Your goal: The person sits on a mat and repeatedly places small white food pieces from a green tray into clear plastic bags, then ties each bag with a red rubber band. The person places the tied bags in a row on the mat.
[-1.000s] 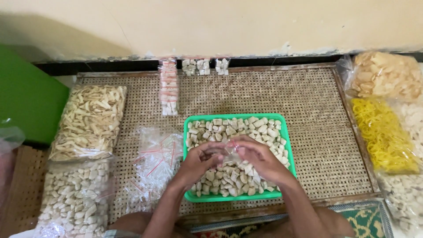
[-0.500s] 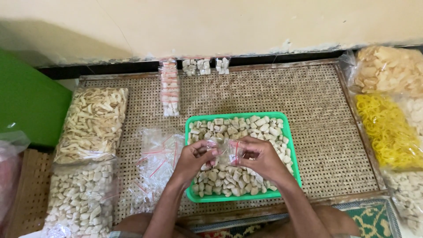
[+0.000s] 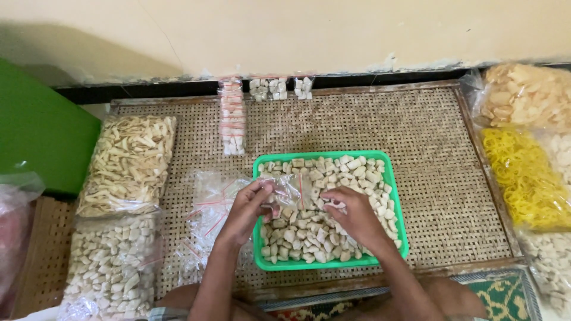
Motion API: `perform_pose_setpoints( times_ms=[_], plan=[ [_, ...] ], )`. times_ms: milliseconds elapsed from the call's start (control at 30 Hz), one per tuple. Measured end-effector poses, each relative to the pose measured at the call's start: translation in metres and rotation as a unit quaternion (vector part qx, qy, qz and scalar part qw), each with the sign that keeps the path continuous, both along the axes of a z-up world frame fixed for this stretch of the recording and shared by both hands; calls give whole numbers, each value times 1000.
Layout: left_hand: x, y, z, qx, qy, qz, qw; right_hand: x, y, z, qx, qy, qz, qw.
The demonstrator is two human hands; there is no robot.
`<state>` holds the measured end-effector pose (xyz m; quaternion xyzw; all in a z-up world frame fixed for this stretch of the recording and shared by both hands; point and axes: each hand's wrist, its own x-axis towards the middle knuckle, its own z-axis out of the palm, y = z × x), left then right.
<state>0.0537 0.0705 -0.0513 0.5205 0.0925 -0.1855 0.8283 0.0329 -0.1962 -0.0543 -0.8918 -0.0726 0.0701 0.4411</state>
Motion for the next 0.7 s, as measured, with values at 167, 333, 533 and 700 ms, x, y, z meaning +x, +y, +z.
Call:
perform_pose_setpoints(
  times_ms=[167, 333, 533, 700],
  plan=[
    [0, 0, -17, -62, 24, 53, 996, -11, 25, -8, -172, -36, 72, 982],
    [10, 3, -49, -151, 44, 98, 983, -8, 57, -2, -122, -16, 62, 991],
    [6, 0, -54, -188, 85, 99, 974, 1, 75, 5, -309, -86, 156, 934],
    [4, 0, -51, -166, 70, 92, 979, 10, 68, -9, -283, -77, 163, 942]
  ],
)
